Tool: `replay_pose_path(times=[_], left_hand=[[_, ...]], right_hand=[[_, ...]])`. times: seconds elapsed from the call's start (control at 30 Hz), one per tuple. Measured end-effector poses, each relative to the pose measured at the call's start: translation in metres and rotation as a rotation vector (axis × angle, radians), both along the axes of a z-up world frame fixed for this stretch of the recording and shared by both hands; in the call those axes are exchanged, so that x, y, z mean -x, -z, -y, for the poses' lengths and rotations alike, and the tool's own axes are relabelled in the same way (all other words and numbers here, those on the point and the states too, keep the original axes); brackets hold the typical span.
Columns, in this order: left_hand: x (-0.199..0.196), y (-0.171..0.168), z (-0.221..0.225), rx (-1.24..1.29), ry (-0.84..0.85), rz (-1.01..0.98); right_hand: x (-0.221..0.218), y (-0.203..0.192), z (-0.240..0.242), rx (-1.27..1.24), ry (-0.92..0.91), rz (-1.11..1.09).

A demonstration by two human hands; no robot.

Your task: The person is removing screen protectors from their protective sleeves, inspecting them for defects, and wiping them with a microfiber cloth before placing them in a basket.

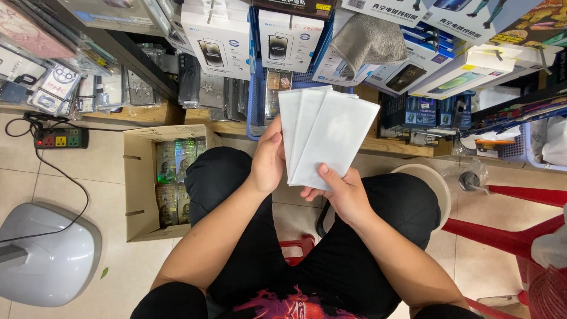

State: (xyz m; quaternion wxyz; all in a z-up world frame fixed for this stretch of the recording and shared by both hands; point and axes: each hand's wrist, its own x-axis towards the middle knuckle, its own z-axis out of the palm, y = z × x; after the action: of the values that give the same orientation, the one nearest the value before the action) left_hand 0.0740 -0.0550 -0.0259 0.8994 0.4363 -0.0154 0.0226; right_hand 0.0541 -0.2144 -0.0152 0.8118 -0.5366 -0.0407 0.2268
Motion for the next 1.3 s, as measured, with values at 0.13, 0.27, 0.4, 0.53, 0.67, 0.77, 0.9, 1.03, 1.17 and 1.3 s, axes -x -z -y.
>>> replay_pose_path(times=[0.13,0.27,0.4,0.53,0.67,0.77,0.9,1.03,1.17,1.3], left_hand=[[-0.003,0.019,-0.007,-0.041,0.067,0.047],[0.000,0.016,-0.007,-0.103,0.088,0.058],[0.019,-0.020,0.006,-0.214,0.156,0.069],[0.022,-0.027,0.007,-0.318,0.185,0.125],[0.023,-0.042,0.006,-0.142,0.244,0.082],[0.020,-0.033,0.007,0.083,0.361,0.079],[0.010,0.002,0.017,0.177,0.437,0.107],[0.006,-0.008,0.025,0.192,0.438,-0.021],[-0.050,-0.020,0.030,-0.017,0.442,-0.308],[-0.142,0.109,0.008,-1.030,0.413,-0.321]], right_hand=[[-0.002,-0.012,-0.003,0.163,0.054,0.068],[-0.001,-0.012,-0.003,0.207,0.057,0.110],[0.000,0.002,0.002,0.313,0.012,0.145],[-0.005,-0.003,0.004,0.377,-0.055,0.074],[-0.008,-0.014,0.003,0.292,-0.128,0.081],[-0.004,-0.014,0.000,0.225,-0.240,0.110],[0.001,-0.002,-0.001,-0.006,-0.349,0.033],[-0.004,-0.004,0.008,-0.051,-0.293,-0.013],[-0.021,-0.018,0.024,0.007,-0.144,0.048],[-0.037,-0.014,0.045,0.104,0.166,0.202]])
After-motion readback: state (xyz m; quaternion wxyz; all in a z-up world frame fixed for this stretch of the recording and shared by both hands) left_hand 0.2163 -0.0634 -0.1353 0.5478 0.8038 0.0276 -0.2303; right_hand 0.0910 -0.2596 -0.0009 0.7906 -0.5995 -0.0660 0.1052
